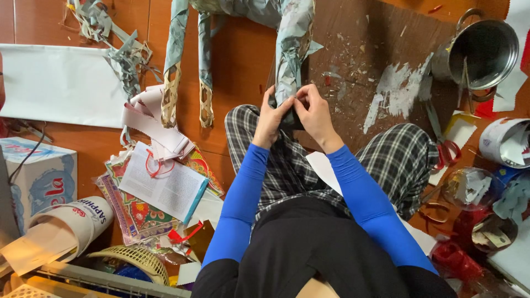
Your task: Crafting a paper-mache giraffe by wrapping red tape and applying paper strips
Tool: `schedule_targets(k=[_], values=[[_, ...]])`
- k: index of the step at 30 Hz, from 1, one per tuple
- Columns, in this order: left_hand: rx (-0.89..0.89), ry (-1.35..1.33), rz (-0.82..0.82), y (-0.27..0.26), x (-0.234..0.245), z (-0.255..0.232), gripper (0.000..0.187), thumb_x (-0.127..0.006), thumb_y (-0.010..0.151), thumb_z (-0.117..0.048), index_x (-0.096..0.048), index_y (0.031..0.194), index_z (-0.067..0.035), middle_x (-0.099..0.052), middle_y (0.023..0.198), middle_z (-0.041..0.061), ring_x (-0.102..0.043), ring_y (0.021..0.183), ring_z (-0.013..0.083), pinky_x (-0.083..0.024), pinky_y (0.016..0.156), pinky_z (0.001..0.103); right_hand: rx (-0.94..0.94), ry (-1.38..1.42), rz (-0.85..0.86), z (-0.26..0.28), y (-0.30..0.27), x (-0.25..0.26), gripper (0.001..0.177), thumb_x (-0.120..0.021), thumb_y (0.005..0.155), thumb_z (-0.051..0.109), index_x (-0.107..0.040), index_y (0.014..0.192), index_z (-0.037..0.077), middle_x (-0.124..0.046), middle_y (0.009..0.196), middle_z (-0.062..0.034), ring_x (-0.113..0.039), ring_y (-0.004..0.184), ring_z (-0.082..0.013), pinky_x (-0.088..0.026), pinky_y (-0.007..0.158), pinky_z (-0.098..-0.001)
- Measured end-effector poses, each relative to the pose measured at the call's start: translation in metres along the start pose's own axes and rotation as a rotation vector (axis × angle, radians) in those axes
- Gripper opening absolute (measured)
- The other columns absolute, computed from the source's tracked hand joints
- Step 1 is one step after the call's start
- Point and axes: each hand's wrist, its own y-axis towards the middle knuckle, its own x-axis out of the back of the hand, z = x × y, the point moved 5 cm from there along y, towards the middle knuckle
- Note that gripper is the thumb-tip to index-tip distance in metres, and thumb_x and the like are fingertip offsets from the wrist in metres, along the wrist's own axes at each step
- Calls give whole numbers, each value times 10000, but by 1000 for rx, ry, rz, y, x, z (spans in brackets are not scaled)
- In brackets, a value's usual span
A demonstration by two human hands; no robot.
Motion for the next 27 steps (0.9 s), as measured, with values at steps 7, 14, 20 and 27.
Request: schedule_targets(k=[7,14,20,27], values=[[53,112,239,25,-10,1,1167,-1077,749,-410,-428,1693,-191,-584,1529,278,-591,1341,338,-542,1080,495,-33,-12,193,-11,14,2,109,-725,1014,136,-681,1086,206,-788,835,-16,-754,830,-211,-575,795,-399],[189,64,265,35,-1,24,1272,-1108,713,-276,-350,1723,-119,-600,1486,277,-637,1253,355,-600,980,499,-28,67,-57,-56,-35,74,265,-582,1092,-14,-780,1244,73,-782,1205,-168,-724,1205,-297,-515,1104,-458],[263,-16,267,41,2,50,1219,-1103,711,-157,-386,1696,-163,-661,1389,242,-715,1125,354,-666,840,482,-401,512,211,-41,-100,10,358,-846,860,58,-691,1166,-43,-692,1044,-105,-670,956,-200,-601,873,-389],[242,-31,267,27,-4,35,1077,-1070,743,-146,-461,1630,-135,-671,1296,213,-695,1073,302,-669,804,471,-576,892,-126,-97,-44,-17,211,-909,921,38,-721,1017,51,-694,745,-99,-637,504,-142,-527,408,-287]])
